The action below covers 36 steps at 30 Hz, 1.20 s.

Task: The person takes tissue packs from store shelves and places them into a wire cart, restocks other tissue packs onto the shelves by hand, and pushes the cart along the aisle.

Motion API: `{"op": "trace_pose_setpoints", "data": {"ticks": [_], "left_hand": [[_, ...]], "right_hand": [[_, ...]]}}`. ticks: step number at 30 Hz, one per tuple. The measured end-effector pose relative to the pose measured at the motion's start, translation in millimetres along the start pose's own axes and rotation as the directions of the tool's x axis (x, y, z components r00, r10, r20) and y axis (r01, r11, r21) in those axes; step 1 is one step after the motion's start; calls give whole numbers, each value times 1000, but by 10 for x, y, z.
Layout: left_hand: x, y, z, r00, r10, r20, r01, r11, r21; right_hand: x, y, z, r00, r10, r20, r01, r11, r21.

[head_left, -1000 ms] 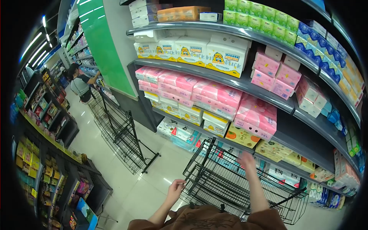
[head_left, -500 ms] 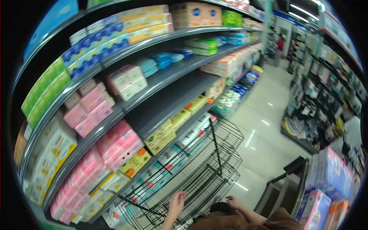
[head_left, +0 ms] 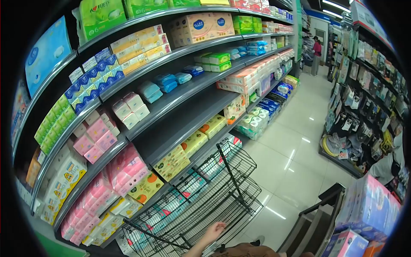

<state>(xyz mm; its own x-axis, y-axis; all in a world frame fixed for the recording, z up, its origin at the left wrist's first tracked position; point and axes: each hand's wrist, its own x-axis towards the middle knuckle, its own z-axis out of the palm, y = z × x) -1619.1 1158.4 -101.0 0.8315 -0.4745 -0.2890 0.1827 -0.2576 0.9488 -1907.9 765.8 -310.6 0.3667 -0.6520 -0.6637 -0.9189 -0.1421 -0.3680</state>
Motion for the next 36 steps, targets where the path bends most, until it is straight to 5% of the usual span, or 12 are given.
{"op": "trace_pose_setpoints", "data": {"ticks": [2, 5, 7, 11, 15, 18, 21, 25, 29, 32, 36], "left_hand": [[48, 56, 175, 998, -69, 1, 68, 987, 147], [297, 211, 591, 999, -29, -39, 30, 999, 29], [497, 491, 935, 997, 45, -63, -49, 997, -54], [727, 1276, 1483, 998, -43, -37, 49, 982, 185], [1191, 1153, 1640, 998, 49, -31, -40, 969, 242], [1643, 1343, 1578, 990, 100, -96, -79, 977, 200], [2339, 1542, 1604, 942, 244, -228, -246, 969, 19], [3203, 2205, 1731, 899, 309, -310, -306, 950, 58], [3847, 2626, 1807, 831, 455, -319, -396, 888, 235], [4428, 2385, 1627, 771, 522, -365, -335, 820, 464], [4841, 2296, 1335, 700, 500, -511, -149, 801, 580]], "right_hand": [[322, -400, -122, 981, -196, -9, 196, 980, 29], [904, -1072, -393, 941, -130, 313, 23, 946, 325], [1040, -1494, -540, 925, -235, 300, 163, 956, 245], [1064, -2058, -484, 865, -342, 366, 253, 929, 271], [781, -2356, -420, 751, -487, 445, 309, 856, 414], [814, -2415, -484, 728, -481, 488, 145, 804, 577], [1118, -2397, -940, 770, -395, 501, 66, 830, 554], [1815, -2272, -1671, 935, -115, 335, -108, 808, 579], [2656, -1905, -2308, 976, 72, 206, -176, 820, 545], [3355, -1406, -2425, 985, 118, 128, -173, 741, 649], [3483, -1639, -2601, 960, 208, 189, -280, 723, 632]]}}
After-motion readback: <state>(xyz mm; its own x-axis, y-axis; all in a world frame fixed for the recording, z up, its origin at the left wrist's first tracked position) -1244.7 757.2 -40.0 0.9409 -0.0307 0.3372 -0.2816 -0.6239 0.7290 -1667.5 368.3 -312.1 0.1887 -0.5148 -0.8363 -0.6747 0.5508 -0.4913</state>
